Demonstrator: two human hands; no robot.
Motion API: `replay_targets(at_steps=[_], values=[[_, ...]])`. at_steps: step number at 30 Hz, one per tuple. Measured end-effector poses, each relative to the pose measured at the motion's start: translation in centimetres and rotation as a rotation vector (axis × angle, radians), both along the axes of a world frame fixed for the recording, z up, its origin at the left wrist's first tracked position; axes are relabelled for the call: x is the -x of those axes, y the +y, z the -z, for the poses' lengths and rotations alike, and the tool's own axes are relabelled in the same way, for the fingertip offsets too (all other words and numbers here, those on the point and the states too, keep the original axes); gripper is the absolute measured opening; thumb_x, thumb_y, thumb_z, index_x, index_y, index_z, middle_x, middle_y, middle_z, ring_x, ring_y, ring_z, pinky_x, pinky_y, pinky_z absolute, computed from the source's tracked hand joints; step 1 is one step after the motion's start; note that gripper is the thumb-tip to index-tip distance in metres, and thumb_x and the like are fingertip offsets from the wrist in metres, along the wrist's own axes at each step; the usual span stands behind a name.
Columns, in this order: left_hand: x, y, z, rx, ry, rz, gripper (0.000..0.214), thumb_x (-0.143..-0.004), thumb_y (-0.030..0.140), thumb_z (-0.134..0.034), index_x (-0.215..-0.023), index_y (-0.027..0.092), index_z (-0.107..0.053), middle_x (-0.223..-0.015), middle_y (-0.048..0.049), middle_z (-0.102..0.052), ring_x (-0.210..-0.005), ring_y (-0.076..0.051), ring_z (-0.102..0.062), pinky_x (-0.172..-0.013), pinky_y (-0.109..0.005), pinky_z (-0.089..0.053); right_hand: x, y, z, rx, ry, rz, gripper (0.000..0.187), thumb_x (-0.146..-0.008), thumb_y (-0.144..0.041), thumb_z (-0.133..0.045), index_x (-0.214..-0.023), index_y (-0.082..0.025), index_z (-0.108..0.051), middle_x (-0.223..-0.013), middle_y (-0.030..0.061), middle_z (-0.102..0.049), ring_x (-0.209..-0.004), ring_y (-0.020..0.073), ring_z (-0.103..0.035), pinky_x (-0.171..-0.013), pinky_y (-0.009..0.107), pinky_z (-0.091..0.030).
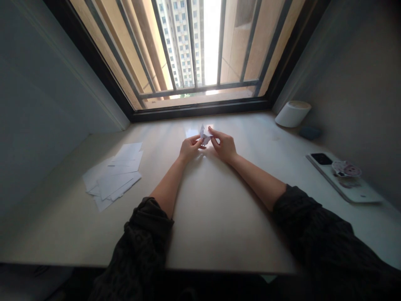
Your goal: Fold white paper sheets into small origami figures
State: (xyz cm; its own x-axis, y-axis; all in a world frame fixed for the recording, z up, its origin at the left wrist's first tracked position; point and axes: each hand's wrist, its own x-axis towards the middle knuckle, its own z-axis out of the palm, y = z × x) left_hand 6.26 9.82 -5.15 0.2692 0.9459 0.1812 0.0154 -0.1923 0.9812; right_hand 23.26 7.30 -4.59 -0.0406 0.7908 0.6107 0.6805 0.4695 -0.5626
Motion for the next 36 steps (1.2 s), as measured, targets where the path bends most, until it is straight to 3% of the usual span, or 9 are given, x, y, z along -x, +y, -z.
replay_targets(at_steps=[6,12,17,26,36], values=[[-0.09,-0.34,-0.35,-0.002,0.015,-0.01,0.051,-0.073,0.053,-0.072,-0.108,0.016,-0.071,-0.08,-0.0052,-0.073,-0.079,-0.023,-0.072,-0.074,-0.034,-0.057,0.02,0.15,0.19,0.037,0.129,-0.09,0.048,-0.085,-0.021,-0.049,-0.133,-0.024,-0.056,-0.122,0.0057,-0.069,-0.101,0.0225,-0.069,-0.09,0.04,-0.055],[0.09,-0.41,-0.58,-0.007,0.028,0.003,0.05,-0.074,0.051,-0.071,-0.109,0.016,-0.071,-0.087,-0.007,-0.075,-0.072,-0.02,-0.071,-0.073,-0.033,-0.057,0.1,0.23,0.15,0.026,0.176,-0.174,0.06,-0.078,-0.041,-0.069,-0.133,-0.022,-0.056,-0.123,0.0103,-0.067,-0.102,0.0259,-0.068,-0.091,0.043,-0.054],[0.08,-0.31,-0.37,-0.059,0.064,0.035,0.052,-0.075,0.054,-0.069,-0.11,0.014,-0.071,-0.09,-0.0088,-0.074,-0.072,-0.019,-0.071,-0.071,-0.033,-0.057,0.12,0.02,-0.15,0.081,0.202,-0.135,0.051,-0.083,-0.046,-0.063,-0.128,-0.022,-0.061,-0.12,0.0091,-0.069,-0.097,0.0239,-0.068,-0.089,0.041,-0.054],[0.0,-0.08,0.07,-0.06,0.052,0.0,0.054,-0.074,0.053,-0.07,-0.112,0.014,-0.07,-0.084,-0.0069,-0.074,-0.07,-0.019,-0.07,-0.069,-0.032,-0.058,0.09,0.09,0.07,0.009,0.103,-0.066,0.041,-0.087,-0.036,-0.06,-0.125,-0.023,-0.064,-0.116,0.0088,-0.071,-0.096,0.0228,-0.069,-0.087,0.036,-0.054],[0.11,-0.54,-0.62,-0.097,0.108,-0.054,0.047,-0.076,0.058,-0.065,-0.088,0.014,-0.076,-0.072,-0.0038,-0.071,-0.068,-0.018,-0.069,-0.065,-0.026,-0.055,0.02,0.24,0.25,0.006,0.078,-0.077,0.034,-0.09,-0.038,-0.058,-0.121,-0.029,-0.067,-0.116,0.003,-0.071,-0.1,0.0229,-0.069,-0.087,0.038,-0.054]])
